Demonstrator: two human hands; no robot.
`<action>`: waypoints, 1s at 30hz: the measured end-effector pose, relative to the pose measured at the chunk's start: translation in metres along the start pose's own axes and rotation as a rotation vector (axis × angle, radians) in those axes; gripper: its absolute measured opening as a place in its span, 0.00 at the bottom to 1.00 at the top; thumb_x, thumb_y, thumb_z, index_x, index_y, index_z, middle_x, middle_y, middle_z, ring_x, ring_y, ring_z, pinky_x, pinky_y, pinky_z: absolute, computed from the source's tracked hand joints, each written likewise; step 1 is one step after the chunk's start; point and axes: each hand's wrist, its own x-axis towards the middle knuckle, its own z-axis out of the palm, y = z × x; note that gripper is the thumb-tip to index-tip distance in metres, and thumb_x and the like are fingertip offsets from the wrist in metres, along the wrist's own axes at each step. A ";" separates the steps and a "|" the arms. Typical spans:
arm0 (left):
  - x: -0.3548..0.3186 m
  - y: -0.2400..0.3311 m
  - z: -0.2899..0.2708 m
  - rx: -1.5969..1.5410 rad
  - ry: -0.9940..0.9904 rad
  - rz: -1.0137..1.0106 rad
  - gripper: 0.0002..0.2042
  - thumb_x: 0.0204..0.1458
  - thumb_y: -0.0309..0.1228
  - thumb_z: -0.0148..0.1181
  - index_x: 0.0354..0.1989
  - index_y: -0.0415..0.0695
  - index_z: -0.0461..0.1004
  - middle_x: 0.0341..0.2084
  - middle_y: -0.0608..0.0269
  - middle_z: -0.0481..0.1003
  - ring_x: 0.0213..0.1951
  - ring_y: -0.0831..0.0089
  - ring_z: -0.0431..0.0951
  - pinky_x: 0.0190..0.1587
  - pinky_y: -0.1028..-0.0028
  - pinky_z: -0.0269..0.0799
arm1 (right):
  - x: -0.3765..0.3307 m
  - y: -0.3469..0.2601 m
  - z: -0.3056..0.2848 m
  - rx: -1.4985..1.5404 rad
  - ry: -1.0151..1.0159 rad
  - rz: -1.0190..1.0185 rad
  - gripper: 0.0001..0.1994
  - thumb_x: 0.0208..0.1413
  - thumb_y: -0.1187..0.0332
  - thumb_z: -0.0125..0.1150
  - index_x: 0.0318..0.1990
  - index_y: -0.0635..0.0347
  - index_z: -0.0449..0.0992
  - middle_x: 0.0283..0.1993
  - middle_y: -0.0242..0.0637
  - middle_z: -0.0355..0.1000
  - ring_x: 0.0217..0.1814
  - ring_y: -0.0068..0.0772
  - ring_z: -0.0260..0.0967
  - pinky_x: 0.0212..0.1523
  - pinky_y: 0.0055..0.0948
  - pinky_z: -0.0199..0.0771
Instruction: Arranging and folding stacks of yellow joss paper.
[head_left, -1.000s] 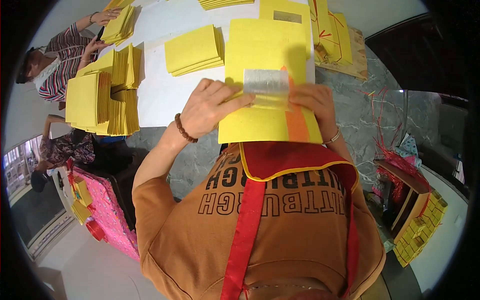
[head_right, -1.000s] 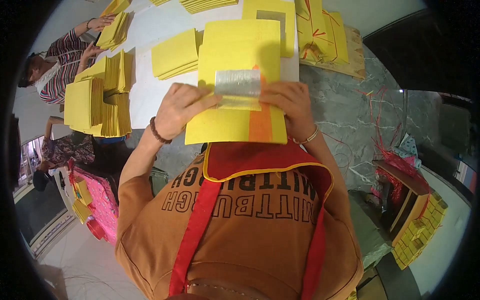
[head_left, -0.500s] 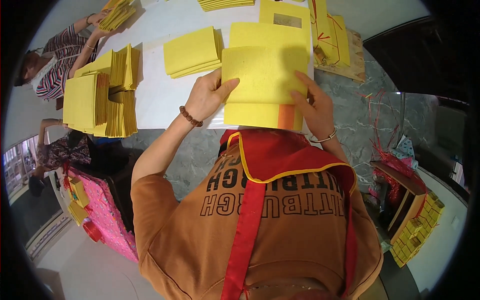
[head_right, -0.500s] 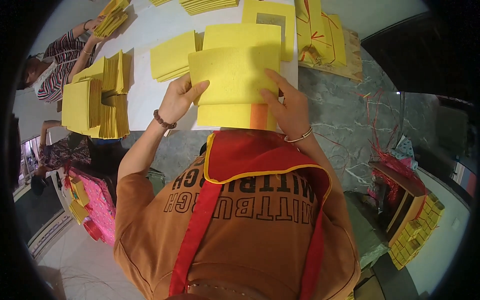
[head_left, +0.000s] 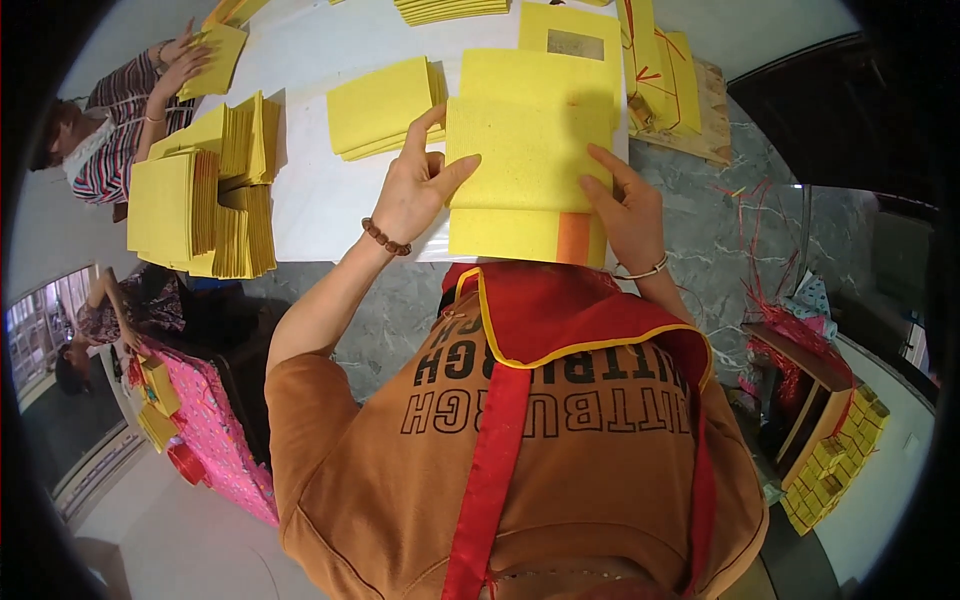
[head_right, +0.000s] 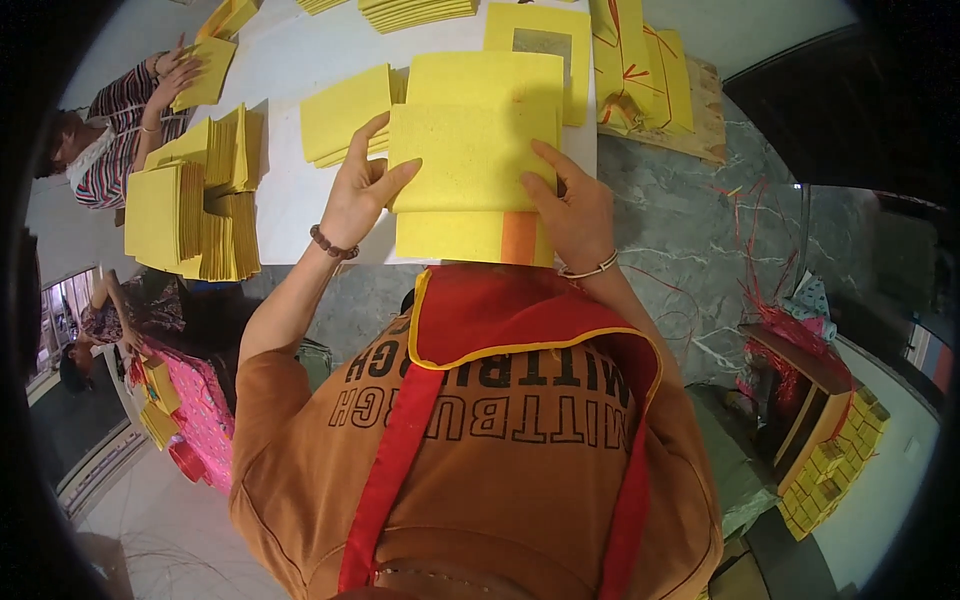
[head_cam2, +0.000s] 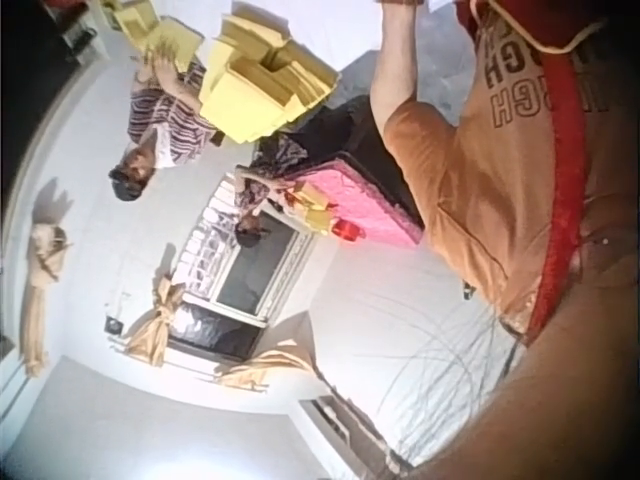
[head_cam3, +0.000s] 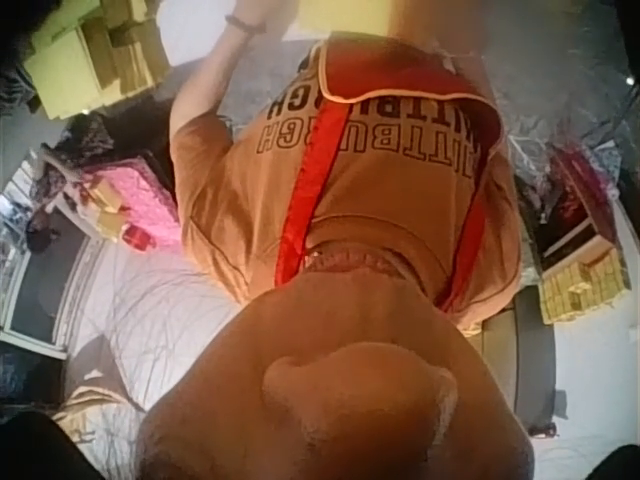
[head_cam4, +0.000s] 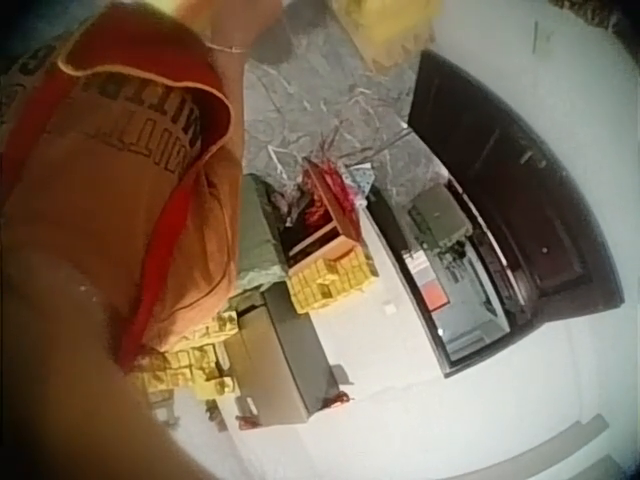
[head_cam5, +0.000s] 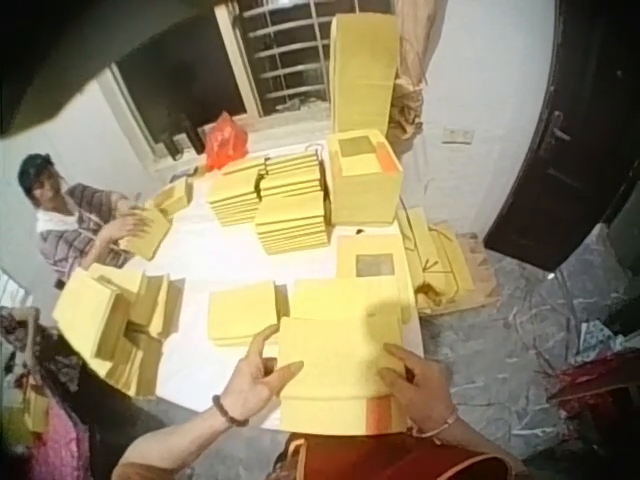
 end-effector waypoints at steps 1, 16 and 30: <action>-0.001 0.006 -0.002 0.101 0.007 -0.007 0.29 0.49 0.33 0.59 0.58 0.39 0.54 0.18 0.65 0.72 0.19 0.80 0.68 0.23 0.79 0.62 | 0.000 0.000 -0.001 -0.001 -0.002 0.002 0.18 0.47 0.67 0.61 0.47 0.59 0.74 0.16 0.32 0.60 0.17 0.18 0.53 0.20 0.22 0.57; 0.002 0.007 0.046 1.059 -0.101 0.726 0.24 0.56 0.44 0.45 0.61 0.52 0.57 0.61 0.51 0.53 0.62 0.55 0.51 0.61 0.56 0.44 | -0.001 0.001 -0.001 -0.128 0.000 -0.100 0.17 0.45 0.67 0.63 0.45 0.58 0.75 0.28 0.37 0.68 0.27 0.20 0.61 0.27 0.22 0.62; 0.003 0.016 0.043 1.091 -0.161 0.873 0.30 0.46 0.44 0.56 0.55 0.40 0.62 0.51 0.47 0.63 0.49 0.57 0.64 0.49 0.62 0.61 | -0.012 0.044 0.015 0.531 0.036 0.119 0.23 0.47 0.70 0.62 0.52 0.59 0.64 0.51 0.34 0.63 0.46 0.27 0.64 0.35 0.21 0.66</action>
